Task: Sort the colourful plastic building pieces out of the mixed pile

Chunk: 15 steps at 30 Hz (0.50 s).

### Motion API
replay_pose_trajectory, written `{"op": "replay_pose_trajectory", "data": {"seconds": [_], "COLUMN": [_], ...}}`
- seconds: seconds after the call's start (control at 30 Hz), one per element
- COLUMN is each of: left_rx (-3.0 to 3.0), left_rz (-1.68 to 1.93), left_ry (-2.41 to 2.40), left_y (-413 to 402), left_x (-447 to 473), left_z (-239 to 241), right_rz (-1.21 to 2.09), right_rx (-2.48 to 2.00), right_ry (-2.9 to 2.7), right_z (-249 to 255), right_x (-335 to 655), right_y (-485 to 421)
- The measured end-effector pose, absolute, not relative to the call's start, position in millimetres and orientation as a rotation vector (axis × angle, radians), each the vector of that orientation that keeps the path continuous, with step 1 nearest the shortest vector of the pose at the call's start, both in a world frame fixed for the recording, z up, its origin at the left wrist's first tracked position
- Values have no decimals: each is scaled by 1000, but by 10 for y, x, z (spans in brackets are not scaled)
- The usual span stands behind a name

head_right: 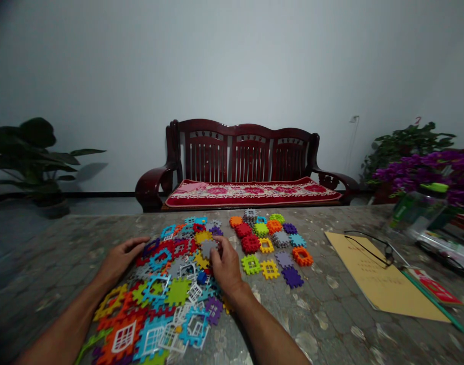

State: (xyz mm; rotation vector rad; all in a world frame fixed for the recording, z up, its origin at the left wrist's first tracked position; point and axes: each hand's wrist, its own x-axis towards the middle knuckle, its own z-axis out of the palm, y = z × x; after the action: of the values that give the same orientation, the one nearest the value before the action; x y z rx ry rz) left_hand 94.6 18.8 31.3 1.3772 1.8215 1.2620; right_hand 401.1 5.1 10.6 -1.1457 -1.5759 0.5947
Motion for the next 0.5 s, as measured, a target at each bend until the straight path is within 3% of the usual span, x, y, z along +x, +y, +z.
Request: {"op": "replay_pose_trajectory", "data": {"seconds": [0.5], "left_rx": [1470], "left_rz": [1233], "left_ry": [1774], "left_y": [238], "left_x": [918], "left_z": [257], "right_rz": [694], "right_rx": [-1187], "right_ry": [-1453], "right_z": [139], "right_x": [4020], "right_y": [58]}}
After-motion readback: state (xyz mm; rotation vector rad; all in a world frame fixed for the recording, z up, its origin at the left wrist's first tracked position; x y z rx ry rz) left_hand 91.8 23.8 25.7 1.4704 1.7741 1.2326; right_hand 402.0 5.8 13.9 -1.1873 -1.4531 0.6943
